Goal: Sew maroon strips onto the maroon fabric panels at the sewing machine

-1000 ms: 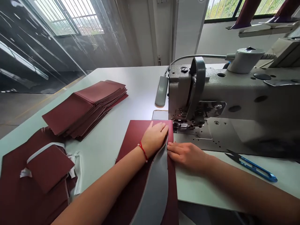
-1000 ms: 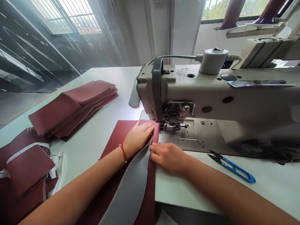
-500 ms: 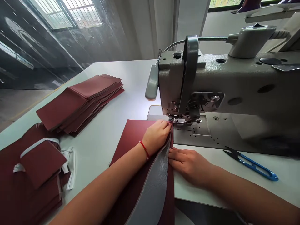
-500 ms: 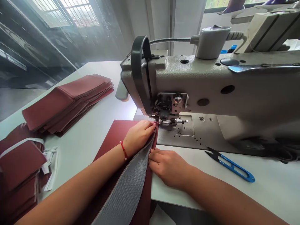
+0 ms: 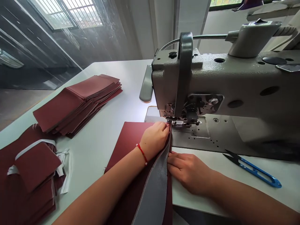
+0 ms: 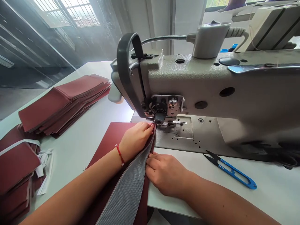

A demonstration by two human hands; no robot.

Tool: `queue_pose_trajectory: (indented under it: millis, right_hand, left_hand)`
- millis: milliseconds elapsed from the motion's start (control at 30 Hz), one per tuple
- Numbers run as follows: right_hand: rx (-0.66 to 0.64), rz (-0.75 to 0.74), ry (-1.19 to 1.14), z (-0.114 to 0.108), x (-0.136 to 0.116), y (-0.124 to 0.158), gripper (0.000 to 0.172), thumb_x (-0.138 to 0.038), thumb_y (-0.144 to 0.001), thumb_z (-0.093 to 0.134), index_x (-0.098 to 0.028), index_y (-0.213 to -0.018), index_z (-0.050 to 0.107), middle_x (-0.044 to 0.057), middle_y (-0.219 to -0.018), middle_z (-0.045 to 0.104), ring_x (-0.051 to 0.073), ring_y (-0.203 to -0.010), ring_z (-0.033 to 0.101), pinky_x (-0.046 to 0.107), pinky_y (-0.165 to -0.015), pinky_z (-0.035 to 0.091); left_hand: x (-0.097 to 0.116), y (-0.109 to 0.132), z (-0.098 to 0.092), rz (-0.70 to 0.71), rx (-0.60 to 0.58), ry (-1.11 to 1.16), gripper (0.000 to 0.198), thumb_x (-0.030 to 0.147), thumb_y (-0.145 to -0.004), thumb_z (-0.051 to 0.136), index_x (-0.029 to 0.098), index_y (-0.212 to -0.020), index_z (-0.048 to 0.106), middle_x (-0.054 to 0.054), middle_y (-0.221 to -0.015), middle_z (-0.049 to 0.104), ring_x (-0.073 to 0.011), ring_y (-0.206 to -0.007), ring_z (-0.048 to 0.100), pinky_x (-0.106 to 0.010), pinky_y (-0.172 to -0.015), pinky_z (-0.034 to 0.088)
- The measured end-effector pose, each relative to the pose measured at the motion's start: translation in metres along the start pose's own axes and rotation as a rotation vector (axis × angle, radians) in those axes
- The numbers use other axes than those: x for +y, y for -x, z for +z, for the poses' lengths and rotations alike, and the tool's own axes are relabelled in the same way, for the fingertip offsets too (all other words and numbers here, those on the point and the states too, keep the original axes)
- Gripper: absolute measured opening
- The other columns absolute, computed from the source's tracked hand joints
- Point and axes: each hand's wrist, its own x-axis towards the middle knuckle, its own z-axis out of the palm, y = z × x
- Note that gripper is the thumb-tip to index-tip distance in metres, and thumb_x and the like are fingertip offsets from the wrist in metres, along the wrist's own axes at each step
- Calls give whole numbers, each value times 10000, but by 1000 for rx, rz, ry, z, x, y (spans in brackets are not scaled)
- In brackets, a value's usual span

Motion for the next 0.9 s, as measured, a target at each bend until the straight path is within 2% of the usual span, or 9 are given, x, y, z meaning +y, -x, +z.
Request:
queue_pose_trajectory:
  millis: [200, 333, 500, 667, 900]
  right_hand:
    - [5, 7, -21, -4, 0, -2, 294, -40, -851, 359, -134, -818, 636, 143, -927, 667, 219, -895, 624, 358, -907, 538]
    - [24, -3, -61, -5, -1, -2, 304, -30, -850, 351, -118, -834, 642, 155, -943, 668, 230, -938, 628, 359, -929, 530]
    - [18, 3, -81, -5, -1, 0, 299, -43, -878, 352, -141, -825, 629, 154, -917, 659, 238, -949, 632, 363, -860, 557]
    - [17, -16, -83, -6, 0, -1, 284, -36, -850, 372, -125, -861, 641, 161, -945, 664, 246, -981, 628, 374, -908, 541]
    - [40, -3, -53, -5, -3, -2, 322, -32, -863, 349, -125, -771, 643, 147, -881, 659, 241, -923, 632, 358, -901, 545]
  left_hand:
    - [-4, 2, 3, -13, -52, 99, 251, 220, -987, 402, 115, -1082, 609, -104, -1011, 635, -207, -910, 588, -325, -799, 528]
    - [-4, 3, 3, -53, -102, 164, 249, 252, -987, 423, 115, -1102, 596, -111, -1067, 625, -221, -976, 582, -319, -789, 535]
    - [-3, 4, -1, -98, -109, 181, 212, 250, -978, 448, 140, -1086, 594, -94, -1030, 631, -201, -921, 592, -293, -702, 539]
    - [-3, 4, 0, -97, -90, 173, 198, 254, -968, 470, 152, -1082, 596, -88, -1035, 632, -202, -939, 595, -288, -720, 539]
    - [1, 4, 1, -99, -85, 147, 203, 241, -961, 475, 141, -1090, 596, -87, -1048, 629, -214, -940, 588, -307, -716, 535]
